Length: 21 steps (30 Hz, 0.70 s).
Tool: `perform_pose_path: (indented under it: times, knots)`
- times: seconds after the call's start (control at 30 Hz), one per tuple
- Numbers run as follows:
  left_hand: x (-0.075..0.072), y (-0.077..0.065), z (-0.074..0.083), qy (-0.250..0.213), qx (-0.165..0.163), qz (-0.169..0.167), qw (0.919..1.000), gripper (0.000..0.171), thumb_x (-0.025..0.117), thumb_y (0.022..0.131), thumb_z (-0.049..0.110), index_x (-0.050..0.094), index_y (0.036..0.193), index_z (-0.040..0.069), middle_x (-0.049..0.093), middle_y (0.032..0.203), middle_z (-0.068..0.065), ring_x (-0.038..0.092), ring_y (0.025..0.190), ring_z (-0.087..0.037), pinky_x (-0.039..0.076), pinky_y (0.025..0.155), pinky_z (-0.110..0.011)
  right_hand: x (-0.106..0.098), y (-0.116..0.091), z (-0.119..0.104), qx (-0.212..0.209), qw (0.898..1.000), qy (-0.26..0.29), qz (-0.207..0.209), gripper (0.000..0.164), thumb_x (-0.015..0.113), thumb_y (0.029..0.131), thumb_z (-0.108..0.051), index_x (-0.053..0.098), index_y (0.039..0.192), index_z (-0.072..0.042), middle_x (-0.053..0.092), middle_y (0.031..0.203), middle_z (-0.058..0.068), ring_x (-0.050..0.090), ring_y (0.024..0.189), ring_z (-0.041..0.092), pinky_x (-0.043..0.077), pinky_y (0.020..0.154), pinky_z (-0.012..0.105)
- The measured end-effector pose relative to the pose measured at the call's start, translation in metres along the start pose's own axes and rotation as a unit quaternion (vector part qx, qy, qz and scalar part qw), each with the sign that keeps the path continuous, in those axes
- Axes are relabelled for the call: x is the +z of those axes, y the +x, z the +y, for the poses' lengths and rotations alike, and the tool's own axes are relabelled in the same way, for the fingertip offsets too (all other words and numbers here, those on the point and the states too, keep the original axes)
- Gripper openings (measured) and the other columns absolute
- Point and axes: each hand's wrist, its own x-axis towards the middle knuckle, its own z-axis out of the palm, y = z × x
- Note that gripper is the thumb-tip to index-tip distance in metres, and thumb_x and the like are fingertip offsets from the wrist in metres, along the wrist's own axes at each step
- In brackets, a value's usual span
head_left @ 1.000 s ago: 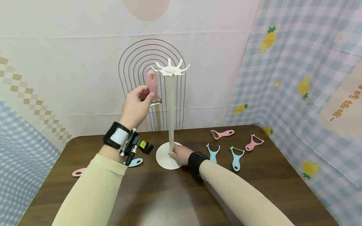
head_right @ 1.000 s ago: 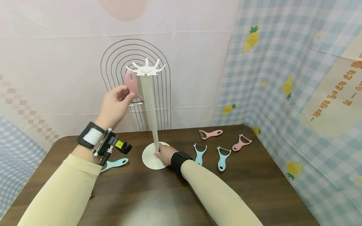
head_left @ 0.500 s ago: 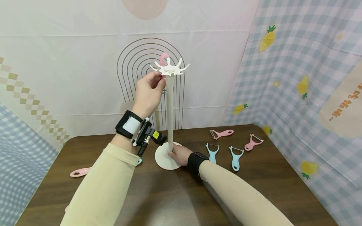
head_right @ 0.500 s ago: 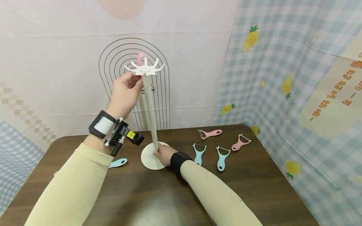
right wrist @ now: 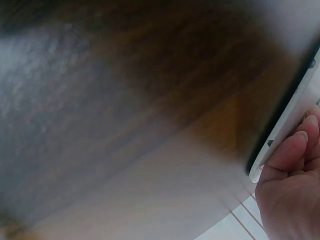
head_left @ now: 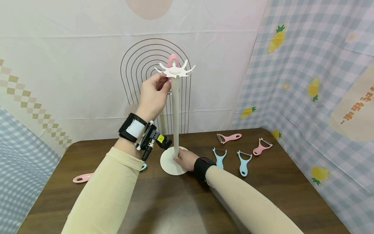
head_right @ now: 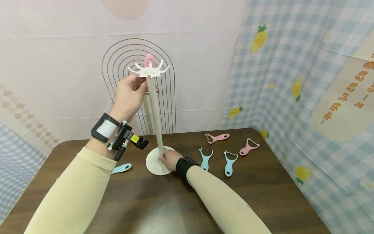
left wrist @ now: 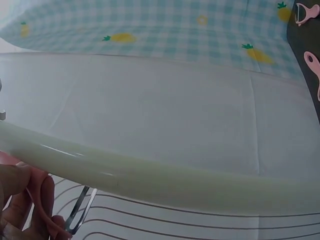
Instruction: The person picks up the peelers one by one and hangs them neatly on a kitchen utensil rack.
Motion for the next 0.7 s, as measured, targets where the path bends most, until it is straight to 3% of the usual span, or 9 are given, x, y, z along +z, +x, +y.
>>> perform_pose_path:
  times: [0.7]
  knots:
    - [-0.008,-0.02,-0.017,-0.002,0.01,-0.035,0.9993,0.026,0.057,0.099,0.012,0.063,0.122,0.003,0.066,0.115,-0.006,0.061,0.106,-0.011,0.047,0.092,-0.025,0.001,0.005,0.008,-0.015,1.0,0.005,0.002,0.046,0.054,0.101,-0.028,0.045,0.138,-0.004,0.059,0.126,0.012,0.056,0.114,0.02,0.043,0.096,0.038]
